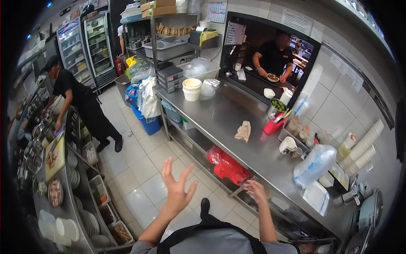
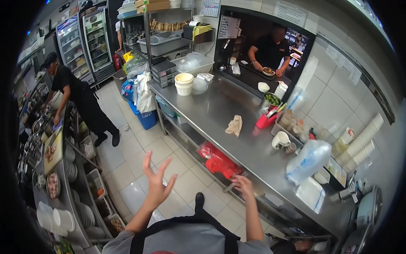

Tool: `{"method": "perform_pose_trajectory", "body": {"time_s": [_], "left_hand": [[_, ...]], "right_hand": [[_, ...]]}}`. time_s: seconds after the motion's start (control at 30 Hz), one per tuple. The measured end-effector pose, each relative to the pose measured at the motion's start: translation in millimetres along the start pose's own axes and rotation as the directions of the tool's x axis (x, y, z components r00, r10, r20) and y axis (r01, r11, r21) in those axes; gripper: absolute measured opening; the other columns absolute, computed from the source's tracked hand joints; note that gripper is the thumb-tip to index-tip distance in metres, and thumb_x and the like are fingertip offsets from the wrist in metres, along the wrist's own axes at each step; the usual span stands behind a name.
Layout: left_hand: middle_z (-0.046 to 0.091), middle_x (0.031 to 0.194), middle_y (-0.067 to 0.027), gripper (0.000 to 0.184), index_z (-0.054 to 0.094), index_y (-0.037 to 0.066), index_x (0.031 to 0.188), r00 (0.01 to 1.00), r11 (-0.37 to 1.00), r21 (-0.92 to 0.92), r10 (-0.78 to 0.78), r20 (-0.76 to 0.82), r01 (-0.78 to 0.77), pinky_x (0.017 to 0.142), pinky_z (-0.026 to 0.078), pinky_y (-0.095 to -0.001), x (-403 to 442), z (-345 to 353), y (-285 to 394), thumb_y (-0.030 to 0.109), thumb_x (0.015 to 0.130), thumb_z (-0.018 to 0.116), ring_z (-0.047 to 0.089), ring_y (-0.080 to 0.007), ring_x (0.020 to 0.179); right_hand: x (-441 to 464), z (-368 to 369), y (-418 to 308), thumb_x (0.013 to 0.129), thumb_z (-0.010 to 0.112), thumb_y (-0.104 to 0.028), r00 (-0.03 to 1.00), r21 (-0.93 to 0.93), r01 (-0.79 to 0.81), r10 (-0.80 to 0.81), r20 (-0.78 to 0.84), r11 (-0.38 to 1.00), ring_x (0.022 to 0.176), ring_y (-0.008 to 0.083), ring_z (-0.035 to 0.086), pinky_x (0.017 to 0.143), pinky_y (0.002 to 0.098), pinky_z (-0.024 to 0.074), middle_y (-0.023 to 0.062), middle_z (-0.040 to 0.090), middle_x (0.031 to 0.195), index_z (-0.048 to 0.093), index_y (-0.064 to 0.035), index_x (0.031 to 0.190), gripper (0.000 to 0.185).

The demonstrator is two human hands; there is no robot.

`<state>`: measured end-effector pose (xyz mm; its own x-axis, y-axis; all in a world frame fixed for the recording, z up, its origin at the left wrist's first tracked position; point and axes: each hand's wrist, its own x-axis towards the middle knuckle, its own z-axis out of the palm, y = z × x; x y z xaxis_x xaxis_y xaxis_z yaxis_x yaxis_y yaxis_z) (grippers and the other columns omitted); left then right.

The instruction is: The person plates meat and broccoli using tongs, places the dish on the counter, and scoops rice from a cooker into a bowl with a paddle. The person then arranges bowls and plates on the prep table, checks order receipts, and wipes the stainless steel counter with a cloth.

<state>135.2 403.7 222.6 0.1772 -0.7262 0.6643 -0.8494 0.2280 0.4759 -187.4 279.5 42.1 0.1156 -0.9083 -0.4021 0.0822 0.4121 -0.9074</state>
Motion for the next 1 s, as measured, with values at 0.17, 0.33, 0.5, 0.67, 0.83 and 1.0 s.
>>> {"method": "perform_pose_trajectory", "body": {"time_s": [0.17,0.33,0.5,0.67,0.83,1.0], "left_hand": [[0.016,0.139,-0.0248,0.046,0.054,0.01,0.116,0.999,0.998,-0.057,-0.029,0.044,0.032,0.102,0.017,-0.0497,82,64,-47,0.015,0.073,0.067,0.016,-0.0406,0.129],[0.017,0.139,-0.0232,0.044,0.054,0.01,0.116,0.977,0.977,-0.038,-0.21,-0.022,0.209,0.103,0.018,-0.0496,140,99,-106,0.012,0.073,0.066,0.017,-0.0395,0.129],[0.019,0.14,-0.0199,0.042,0.054,0.011,0.115,0.918,0.919,0.027,-0.39,-0.071,0.393,0.102,0.021,-0.0507,181,110,-163,0.009,0.074,0.065,0.018,-0.0389,0.129],[0.021,0.138,-0.0214,0.039,0.055,0.009,0.112,0.875,0.876,-0.044,-0.483,-0.033,0.481,0.1,0.023,-0.0477,232,142,-235,0.009,0.074,0.065,0.022,-0.0399,0.126],[0.023,0.137,-0.0211,0.039,0.055,0.01,0.111,0.911,0.906,-0.094,-0.413,0.012,0.412,0.1,0.024,-0.0477,309,157,-323,0.008,0.074,0.065,0.024,-0.0401,0.124],[0.026,0.136,-0.0203,0.038,0.055,0.009,0.111,0.938,0.938,-0.017,-0.346,0.003,0.346,0.1,0.024,-0.0489,379,155,-403,0.006,0.074,0.064,0.023,-0.0411,0.125]], "right_hand": [[107,11,-119,0.091,0.05,-0.024,0.951,-0.043,0.302,-0.304,-0.055,0.952,0.079,0.0142,0.061,0.068,0.0269,0.0458,0.0082,0.065,0.092,0.048,-0.0091,0.116,0.03],[220,125,-306,0.091,0.05,-0.021,0.793,-0.118,0.604,-0.579,0.19,0.788,0.092,0.014,0.059,0.075,0.0258,0.0434,0.0064,0.064,0.098,0.044,-0.009,0.12,0.032],[342,271,-445,0.089,0.052,-0.02,0.548,-0.031,0.796,-0.698,0.46,0.605,0.1,0.014,0.055,0.087,0.0279,0.0385,0.0104,0.063,0.102,0.04,-0.0075,0.124,0.039],[495,394,-530,0.08,0.064,-0.019,0.504,-0.09,0.863,-0.829,0.243,0.498,0.091,0.0173,0.059,0.082,0.029,0.0424,0.01,0.065,0.097,0.034,-0.0055,0.123,0.054],[635,465,-621,0.071,0.069,-0.035,0.477,-0.535,0.729,-0.877,-0.051,0.428,0.111,0.0326,0.049,0.093,0.0465,0.0323,0.0153,0.056,0.112,0.026,-0.0132,0.127,0.074],[698,509,-671,0.071,0.069,-0.035,0.498,-0.723,0.494,-0.839,-0.221,0.483,0.111,0.0369,0.045,0.092,0.0478,0.0327,0.0233,0.051,0.115,0.02,-0.0135,0.132,0.081]]}}
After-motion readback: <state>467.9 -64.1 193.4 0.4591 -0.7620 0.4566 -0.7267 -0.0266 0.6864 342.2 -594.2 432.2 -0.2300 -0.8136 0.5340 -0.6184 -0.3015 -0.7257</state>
